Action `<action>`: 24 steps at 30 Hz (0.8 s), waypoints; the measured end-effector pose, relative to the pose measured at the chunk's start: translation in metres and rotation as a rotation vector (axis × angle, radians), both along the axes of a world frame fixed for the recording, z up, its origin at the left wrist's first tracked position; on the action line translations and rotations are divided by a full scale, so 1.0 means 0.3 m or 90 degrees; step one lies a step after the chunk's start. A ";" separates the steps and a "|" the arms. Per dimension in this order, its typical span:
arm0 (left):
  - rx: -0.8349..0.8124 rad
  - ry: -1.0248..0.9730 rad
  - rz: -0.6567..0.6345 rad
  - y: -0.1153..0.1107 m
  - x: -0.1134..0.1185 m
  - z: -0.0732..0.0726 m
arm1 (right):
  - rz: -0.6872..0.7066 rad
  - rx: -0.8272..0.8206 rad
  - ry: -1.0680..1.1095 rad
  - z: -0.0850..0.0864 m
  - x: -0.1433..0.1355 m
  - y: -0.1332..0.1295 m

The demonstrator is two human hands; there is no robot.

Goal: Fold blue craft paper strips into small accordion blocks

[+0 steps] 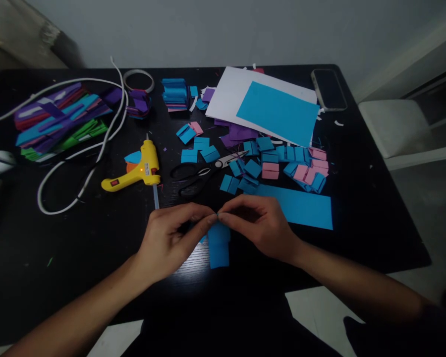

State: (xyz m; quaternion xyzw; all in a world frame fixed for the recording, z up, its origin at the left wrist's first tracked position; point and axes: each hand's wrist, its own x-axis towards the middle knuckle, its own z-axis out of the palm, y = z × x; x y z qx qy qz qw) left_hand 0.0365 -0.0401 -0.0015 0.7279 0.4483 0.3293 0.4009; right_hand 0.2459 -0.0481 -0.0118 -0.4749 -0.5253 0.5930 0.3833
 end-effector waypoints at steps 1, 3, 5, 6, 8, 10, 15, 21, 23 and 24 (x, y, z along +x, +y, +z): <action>-0.008 0.000 -0.004 0.002 0.001 0.001 | 0.002 -0.001 0.001 -0.003 0.000 -0.002; -0.027 0.003 -0.010 0.007 0.003 0.002 | 0.004 -0.001 0.003 -0.008 0.001 -0.003; -0.044 0.007 -0.011 0.011 0.003 0.002 | 0.000 0.003 0.008 -0.012 0.003 -0.003; -0.050 0.009 -0.011 0.013 0.002 0.002 | -0.003 0.003 0.011 -0.013 0.004 -0.002; -0.054 0.012 -0.016 0.015 -0.001 0.000 | -0.006 -0.001 0.014 -0.011 0.004 0.001; -0.048 0.015 -0.028 0.015 -0.003 -0.003 | 0.003 -0.010 0.011 -0.007 0.003 0.003; -0.006 0.016 -0.038 0.006 -0.004 -0.009 | 0.030 -0.011 -0.028 0.000 0.005 0.003; 0.009 0.015 -0.020 0.001 -0.012 -0.006 | 0.035 -0.007 -0.028 -0.004 0.019 0.009; 0.012 0.017 -0.020 0.003 -0.013 -0.006 | 0.031 -0.013 -0.021 -0.004 0.021 0.013; 0.012 0.018 -0.021 0.005 -0.012 -0.007 | 0.027 -0.016 -0.019 -0.004 0.022 0.014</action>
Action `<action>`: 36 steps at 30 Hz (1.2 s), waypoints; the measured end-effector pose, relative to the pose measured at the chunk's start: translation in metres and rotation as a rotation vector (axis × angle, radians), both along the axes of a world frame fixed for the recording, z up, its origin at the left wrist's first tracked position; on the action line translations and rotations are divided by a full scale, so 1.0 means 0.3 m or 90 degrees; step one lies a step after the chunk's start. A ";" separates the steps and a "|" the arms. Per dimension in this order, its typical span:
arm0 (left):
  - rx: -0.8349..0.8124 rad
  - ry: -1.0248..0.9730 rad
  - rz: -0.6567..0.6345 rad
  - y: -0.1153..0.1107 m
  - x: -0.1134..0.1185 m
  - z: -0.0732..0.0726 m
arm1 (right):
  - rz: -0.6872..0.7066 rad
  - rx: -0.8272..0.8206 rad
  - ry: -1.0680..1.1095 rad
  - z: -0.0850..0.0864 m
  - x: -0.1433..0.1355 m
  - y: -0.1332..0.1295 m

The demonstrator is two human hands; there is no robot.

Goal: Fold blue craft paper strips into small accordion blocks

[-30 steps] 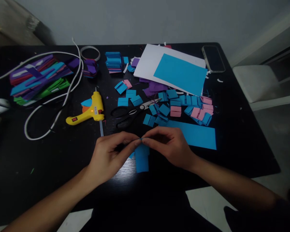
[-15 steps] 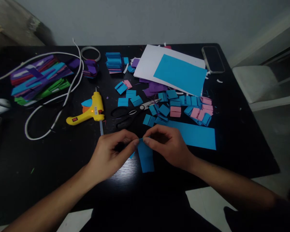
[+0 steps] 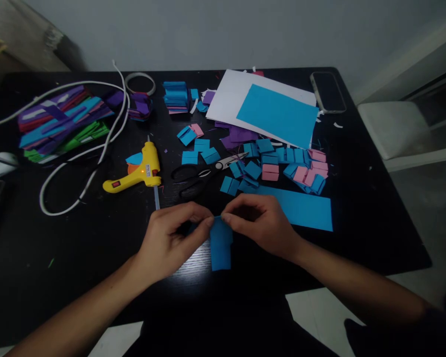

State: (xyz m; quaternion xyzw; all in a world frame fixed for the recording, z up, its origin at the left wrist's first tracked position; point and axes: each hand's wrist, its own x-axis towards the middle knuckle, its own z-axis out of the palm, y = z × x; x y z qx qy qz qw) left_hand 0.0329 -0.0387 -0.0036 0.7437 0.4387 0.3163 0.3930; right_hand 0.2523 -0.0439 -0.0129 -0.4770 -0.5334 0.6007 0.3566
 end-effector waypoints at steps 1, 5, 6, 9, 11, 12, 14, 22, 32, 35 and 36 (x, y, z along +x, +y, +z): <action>-0.002 0.001 -0.001 0.002 0.001 -0.001 | -0.001 -0.004 0.002 0.001 -0.001 0.001; -0.016 -0.008 -0.041 0.005 0.008 -0.007 | 0.027 -0.026 0.011 0.013 -0.009 -0.001; -0.019 -0.013 -0.053 0.005 0.009 -0.008 | 0.035 -0.032 0.011 0.017 -0.011 -0.001; -0.023 -0.022 -0.063 0.003 0.006 -0.008 | 0.045 -0.040 0.004 0.022 -0.009 0.004; -0.022 -0.021 -0.048 0.004 0.001 -0.006 | 0.043 -0.044 0.002 0.022 -0.001 0.011; -0.023 -0.019 -0.039 0.006 -0.002 -0.004 | 0.038 -0.047 0.002 0.021 0.004 0.015; -0.031 -0.016 -0.025 0.010 -0.005 -0.001 | 0.032 -0.051 0.004 0.019 0.011 0.022; -0.036 -0.010 0.003 0.017 -0.006 -0.003 | 0.028 -0.050 0.014 0.016 0.006 0.018; -0.175 -0.078 0.015 0.023 -0.004 0.013 | 0.010 -0.032 0.017 0.020 0.002 0.019; -0.217 -0.112 0.037 0.030 -0.007 0.014 | 0.001 0.002 0.040 0.021 0.003 0.014; -0.226 -0.121 0.044 0.033 -0.009 0.013 | 0.000 0.011 0.051 0.019 0.003 0.010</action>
